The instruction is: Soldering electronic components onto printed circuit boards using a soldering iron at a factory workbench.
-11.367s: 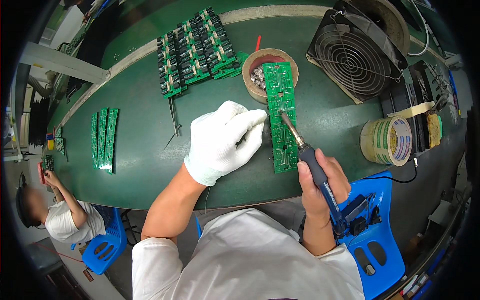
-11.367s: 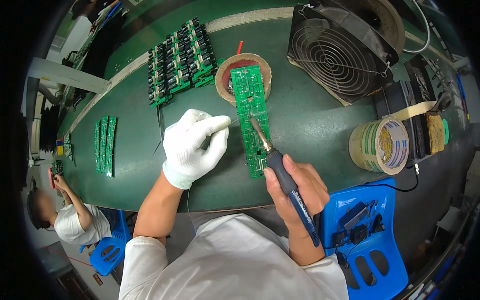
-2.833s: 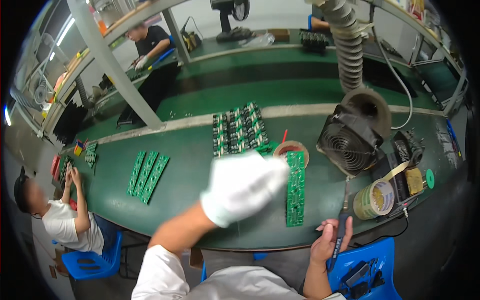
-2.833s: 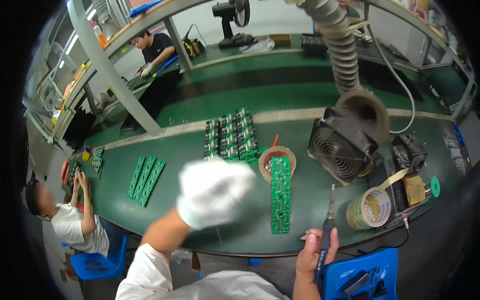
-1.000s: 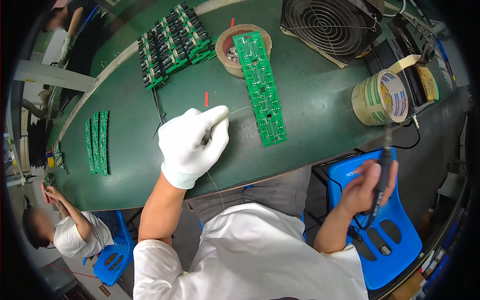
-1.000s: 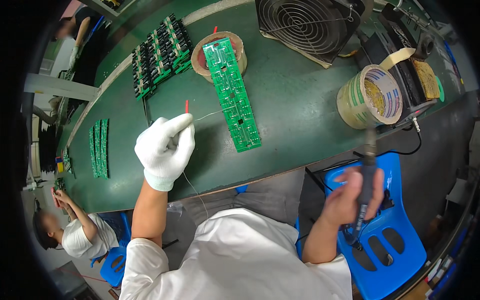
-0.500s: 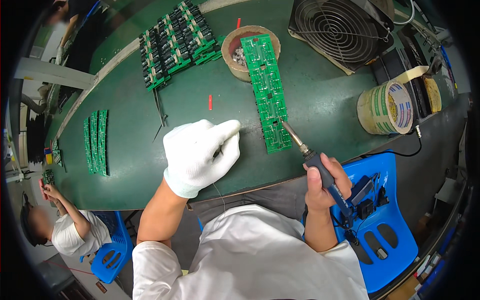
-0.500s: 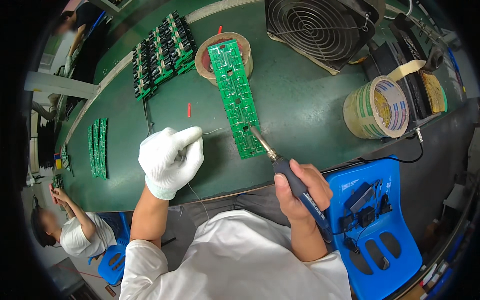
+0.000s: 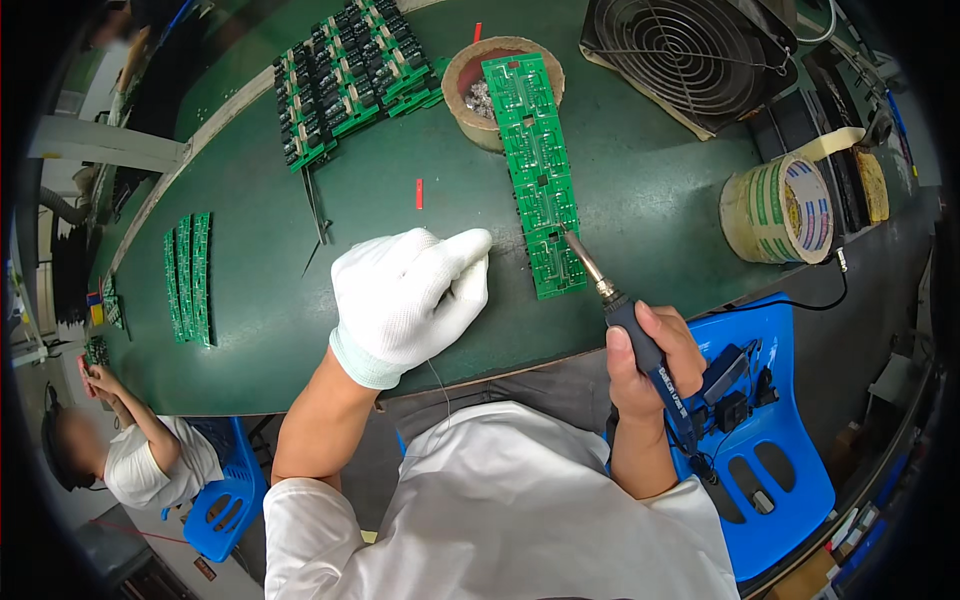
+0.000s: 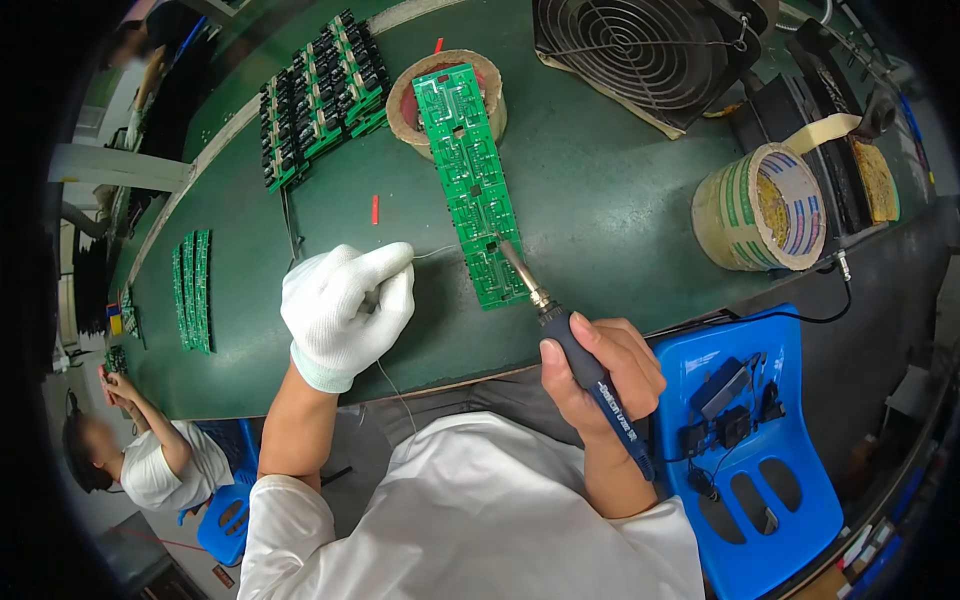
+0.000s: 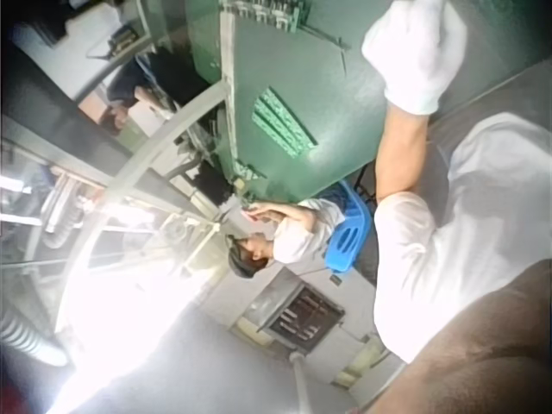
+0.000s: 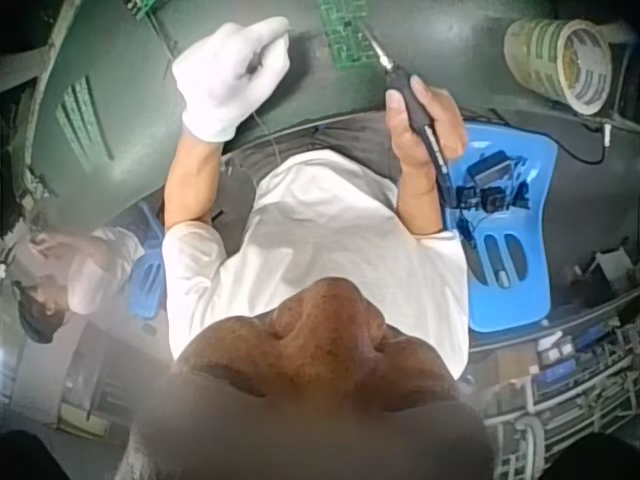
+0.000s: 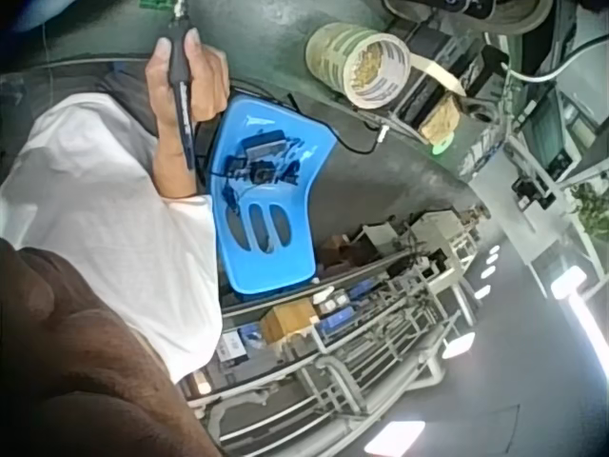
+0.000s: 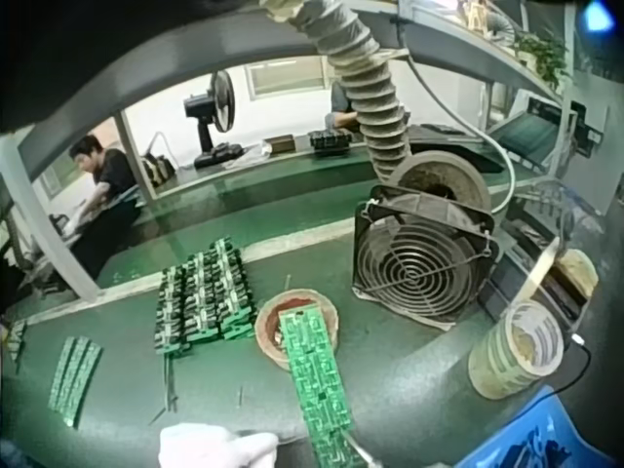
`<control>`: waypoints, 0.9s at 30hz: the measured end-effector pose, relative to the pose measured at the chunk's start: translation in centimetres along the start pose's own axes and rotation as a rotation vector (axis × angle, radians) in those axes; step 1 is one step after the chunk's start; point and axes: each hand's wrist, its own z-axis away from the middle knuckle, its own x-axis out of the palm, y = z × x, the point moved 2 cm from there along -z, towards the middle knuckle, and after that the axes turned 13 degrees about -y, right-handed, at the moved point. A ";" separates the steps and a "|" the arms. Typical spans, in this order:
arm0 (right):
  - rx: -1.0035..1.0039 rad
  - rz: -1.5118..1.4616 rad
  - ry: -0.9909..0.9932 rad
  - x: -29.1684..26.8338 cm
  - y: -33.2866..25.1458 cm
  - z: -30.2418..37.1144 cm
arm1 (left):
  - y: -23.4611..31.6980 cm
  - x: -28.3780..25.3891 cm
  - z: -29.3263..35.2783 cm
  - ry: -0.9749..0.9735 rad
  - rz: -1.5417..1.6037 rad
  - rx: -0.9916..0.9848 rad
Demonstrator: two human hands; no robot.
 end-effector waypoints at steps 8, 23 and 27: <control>0.036 0.059 -0.025 -0.4 -1.0 -0.7 | 0.0 -0.2 0.0 0.005 -0.015 -0.003; -0.067 0.013 0.788 -9.9 3.3 1.1 | -0.3 -0.6 0.1 0.049 -0.042 -0.072; 0.074 0.098 0.757 -11.1 4.2 1.5 | -0.4 -0.8 0.2 0.047 -0.058 -0.090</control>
